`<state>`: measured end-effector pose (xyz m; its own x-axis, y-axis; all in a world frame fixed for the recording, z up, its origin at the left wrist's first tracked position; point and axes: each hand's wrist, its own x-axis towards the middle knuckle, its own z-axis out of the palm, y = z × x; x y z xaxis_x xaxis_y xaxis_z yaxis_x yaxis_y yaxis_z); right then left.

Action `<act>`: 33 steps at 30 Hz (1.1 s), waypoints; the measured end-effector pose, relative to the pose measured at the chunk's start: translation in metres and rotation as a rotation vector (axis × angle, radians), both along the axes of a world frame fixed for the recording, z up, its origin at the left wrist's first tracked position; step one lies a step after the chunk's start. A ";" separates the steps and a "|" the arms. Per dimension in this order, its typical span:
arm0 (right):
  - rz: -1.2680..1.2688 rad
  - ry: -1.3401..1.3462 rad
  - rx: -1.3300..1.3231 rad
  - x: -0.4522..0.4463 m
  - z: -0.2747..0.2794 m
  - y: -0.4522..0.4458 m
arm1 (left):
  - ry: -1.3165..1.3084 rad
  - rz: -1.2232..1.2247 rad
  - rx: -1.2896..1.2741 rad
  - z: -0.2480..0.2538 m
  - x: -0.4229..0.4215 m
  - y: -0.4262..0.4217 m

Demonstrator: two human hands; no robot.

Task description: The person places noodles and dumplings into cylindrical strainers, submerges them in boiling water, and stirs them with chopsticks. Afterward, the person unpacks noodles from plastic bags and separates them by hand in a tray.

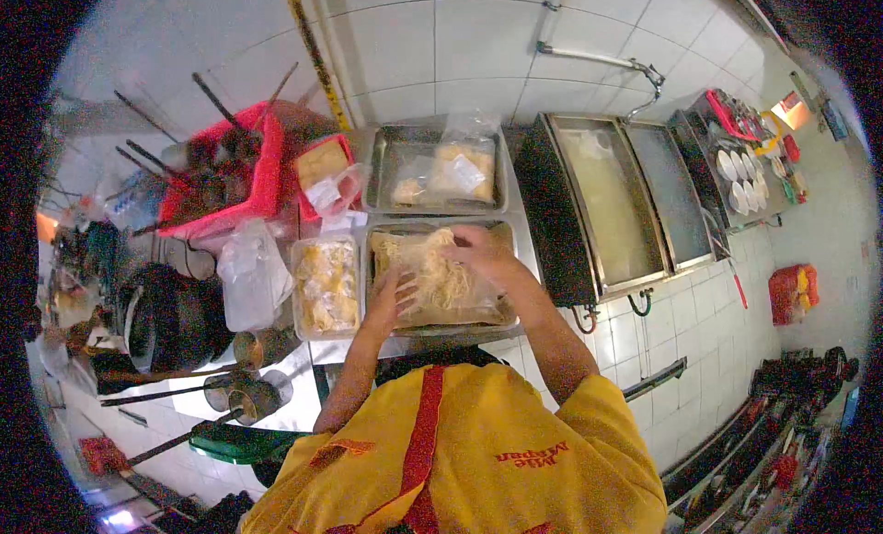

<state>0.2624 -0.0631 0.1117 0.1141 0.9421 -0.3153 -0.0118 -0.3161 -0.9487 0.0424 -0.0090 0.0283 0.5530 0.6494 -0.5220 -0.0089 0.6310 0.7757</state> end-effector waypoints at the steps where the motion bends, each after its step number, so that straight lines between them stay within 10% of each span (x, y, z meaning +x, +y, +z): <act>1: 0.016 -0.193 0.149 -0.002 0.002 0.005 | 0.020 0.004 -0.018 0.000 0.000 0.000; 4: 0.088 -0.728 0.055 -0.015 0.011 0.004 | 0.027 -0.003 -0.014 0.001 0.000 -0.002; 15: -0.248 -0.539 0.479 -0.062 0.041 0.013 | -0.004 -0.006 -0.025 0.010 0.001 -0.002; 17: -0.278 -0.498 0.474 -0.066 0.054 0.010 | 0.097 -0.150 0.593 0.030 0.004 -0.008; 21: -0.110 -0.707 0.488 -0.062 0.067 0.019 | 0.292 -0.213 0.631 0.055 0.019 -0.010; 23: -0.079 -0.653 0.553 -0.065 0.080 0.022 | 0.296 -0.099 1.153 0.056 0.022 -0.009; 26: -0.117 -0.570 0.500 -0.061 0.106 0.030 | 0.052 -0.049 0.734 0.068 0.022 -0.012; 33: -0.036 -0.789 0.639 -0.044 0.184 0.043 | 0.297 -0.128 0.942 0.046 0.015 -0.006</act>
<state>0.2183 -0.0197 0.2952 0.1034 0.9001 0.4233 0.6912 0.2410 -0.6813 0.0577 -0.0148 0.0747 0.5783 0.8144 0.0479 0.2917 -0.2612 0.9201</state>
